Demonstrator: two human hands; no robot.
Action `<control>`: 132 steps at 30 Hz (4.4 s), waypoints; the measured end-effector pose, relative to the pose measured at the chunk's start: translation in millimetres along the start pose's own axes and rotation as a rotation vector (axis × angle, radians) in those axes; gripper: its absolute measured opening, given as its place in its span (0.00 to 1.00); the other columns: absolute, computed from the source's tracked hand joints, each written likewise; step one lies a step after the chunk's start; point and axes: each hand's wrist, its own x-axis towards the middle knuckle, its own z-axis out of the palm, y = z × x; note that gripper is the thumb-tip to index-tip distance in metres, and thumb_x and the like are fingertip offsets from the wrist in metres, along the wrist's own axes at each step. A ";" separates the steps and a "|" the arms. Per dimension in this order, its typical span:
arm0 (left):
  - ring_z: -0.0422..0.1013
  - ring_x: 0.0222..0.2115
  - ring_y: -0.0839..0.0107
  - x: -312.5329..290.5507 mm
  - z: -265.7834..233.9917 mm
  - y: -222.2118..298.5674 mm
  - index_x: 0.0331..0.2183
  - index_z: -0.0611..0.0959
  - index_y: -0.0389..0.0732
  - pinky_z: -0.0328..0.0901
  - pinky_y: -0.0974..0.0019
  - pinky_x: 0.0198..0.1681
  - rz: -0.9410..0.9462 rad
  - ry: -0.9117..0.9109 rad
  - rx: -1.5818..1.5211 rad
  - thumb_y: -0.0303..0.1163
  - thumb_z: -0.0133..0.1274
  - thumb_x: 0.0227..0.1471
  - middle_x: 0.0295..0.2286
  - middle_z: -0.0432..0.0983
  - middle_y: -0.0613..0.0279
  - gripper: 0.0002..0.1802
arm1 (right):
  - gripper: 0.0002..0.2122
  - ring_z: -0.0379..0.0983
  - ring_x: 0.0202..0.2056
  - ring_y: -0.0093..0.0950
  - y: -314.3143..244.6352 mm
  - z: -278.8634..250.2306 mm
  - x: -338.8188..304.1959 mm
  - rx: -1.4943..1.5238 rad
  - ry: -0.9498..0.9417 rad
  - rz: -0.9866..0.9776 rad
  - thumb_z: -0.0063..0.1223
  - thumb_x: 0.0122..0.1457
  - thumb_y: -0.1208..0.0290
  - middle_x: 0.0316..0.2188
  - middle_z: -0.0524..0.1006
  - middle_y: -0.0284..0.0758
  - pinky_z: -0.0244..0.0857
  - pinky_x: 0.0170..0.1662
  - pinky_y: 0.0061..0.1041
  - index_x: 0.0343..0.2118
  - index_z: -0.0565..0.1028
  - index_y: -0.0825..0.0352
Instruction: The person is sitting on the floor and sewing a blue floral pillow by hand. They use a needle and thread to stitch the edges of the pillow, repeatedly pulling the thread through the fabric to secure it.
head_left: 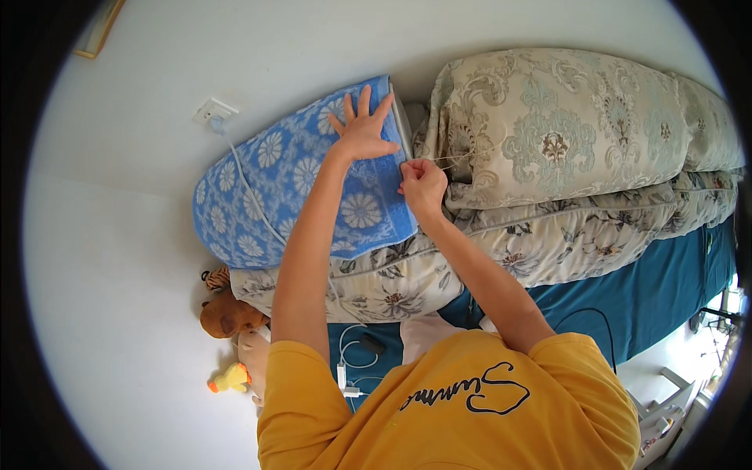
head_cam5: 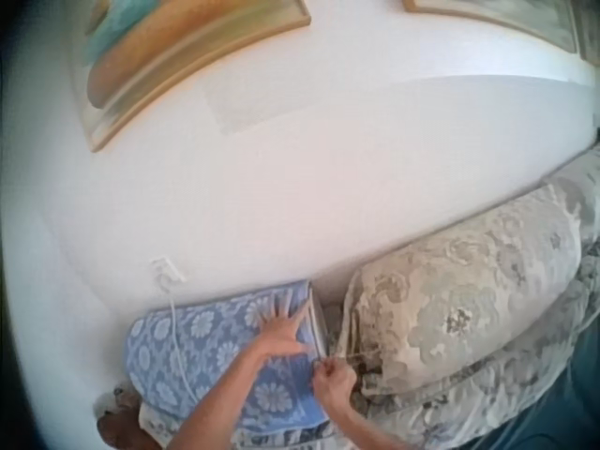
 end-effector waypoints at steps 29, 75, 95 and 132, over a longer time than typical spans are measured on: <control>0.21 0.60 0.43 -3.2 0.2 5.0 0.60 0.50 0.62 0.26 0.32 0.56 -0.003 -0.027 0.060 0.42 0.58 0.40 0.61 0.24 0.54 0.49 | 0.07 0.71 0.20 0.16 -8.5 -25.7 2.1 0.085 -0.184 0.135 0.57 0.51 0.73 0.20 0.76 0.33 0.65 0.21 0.17 0.30 0.77 0.72; 0.16 0.59 0.44 -5.6 -7.4 -1.8 0.61 0.49 0.57 0.22 0.31 0.55 0.064 -0.091 -0.022 0.37 0.57 0.43 0.61 0.21 0.55 0.48 | 0.02 0.67 0.28 0.41 1.5 -16.1 7.7 -0.462 -0.094 -0.490 0.52 0.49 0.78 0.24 0.70 0.39 0.59 0.30 0.38 0.24 0.70 0.67; 0.20 0.60 0.46 -10.1 -4.0 0.6 0.60 0.53 0.52 0.23 0.32 0.56 0.095 -0.006 -0.104 0.34 0.60 0.40 0.61 0.26 0.51 0.49 | 0.06 0.71 0.21 0.27 -32.9 -25.9 40.3 -0.600 -0.232 -0.654 0.59 0.50 0.72 0.22 0.74 0.36 0.64 0.25 0.28 0.27 0.78 0.71; 0.19 0.60 0.48 -13.7 6.7 -15.2 0.60 0.54 0.52 0.18 0.35 0.57 0.080 0.036 -0.223 0.35 0.59 0.40 0.62 0.28 0.54 0.47 | 0.11 0.73 0.23 0.25 -113.5 4.3 91.4 -0.307 -0.511 -0.235 0.36 0.63 0.68 0.26 0.74 0.36 0.65 0.19 0.20 0.32 0.66 0.72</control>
